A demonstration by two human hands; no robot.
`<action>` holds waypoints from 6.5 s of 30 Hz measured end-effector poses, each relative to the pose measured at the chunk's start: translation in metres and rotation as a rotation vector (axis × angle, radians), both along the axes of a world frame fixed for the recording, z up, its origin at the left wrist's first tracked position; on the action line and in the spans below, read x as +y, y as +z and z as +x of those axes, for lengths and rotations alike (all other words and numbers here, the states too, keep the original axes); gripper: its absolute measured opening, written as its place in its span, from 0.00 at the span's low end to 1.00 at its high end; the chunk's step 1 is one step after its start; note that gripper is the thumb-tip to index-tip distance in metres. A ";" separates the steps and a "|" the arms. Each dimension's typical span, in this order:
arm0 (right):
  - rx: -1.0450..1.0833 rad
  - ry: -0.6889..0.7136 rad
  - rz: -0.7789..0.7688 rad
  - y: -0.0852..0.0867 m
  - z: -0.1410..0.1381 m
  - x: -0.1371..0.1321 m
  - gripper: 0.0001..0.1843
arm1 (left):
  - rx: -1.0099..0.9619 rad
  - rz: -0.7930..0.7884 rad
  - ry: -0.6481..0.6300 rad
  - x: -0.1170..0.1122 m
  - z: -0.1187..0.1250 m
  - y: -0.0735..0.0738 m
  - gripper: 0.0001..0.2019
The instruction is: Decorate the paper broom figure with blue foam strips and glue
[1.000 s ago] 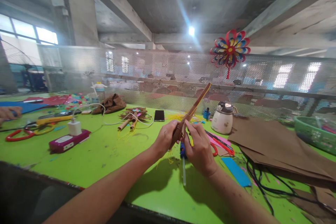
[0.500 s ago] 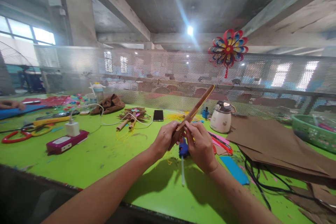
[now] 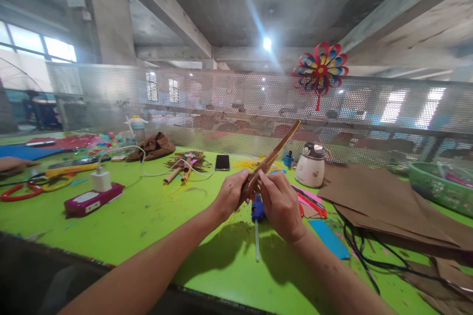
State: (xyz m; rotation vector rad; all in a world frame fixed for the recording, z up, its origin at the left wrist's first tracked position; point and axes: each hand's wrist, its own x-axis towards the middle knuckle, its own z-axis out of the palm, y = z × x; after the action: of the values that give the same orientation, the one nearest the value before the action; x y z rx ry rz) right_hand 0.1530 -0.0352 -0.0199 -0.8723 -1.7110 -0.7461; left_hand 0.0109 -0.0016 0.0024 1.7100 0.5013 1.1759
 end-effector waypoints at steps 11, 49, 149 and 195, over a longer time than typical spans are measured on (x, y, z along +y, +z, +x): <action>-0.019 -0.025 -0.047 -0.002 0.000 0.000 0.21 | 0.031 0.066 0.008 0.003 -0.001 -0.003 0.23; 0.344 0.009 -0.109 0.012 -0.006 -0.007 0.14 | -0.147 -0.509 -0.381 0.013 -0.003 -0.002 0.19; -0.262 -0.229 -1.081 -0.016 0.032 0.013 0.12 | -0.186 -0.440 -0.053 0.030 -0.011 -0.001 0.15; 0.741 0.596 -0.873 0.023 0.032 -0.005 0.21 | -0.249 -0.538 -0.390 0.015 -0.021 0.016 0.17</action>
State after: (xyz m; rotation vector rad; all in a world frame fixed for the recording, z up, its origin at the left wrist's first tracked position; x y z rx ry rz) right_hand 0.1845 -0.0401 0.0033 -0.9498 -1.4362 0.7200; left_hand -0.0101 0.0139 0.0186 1.1156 0.2780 0.8546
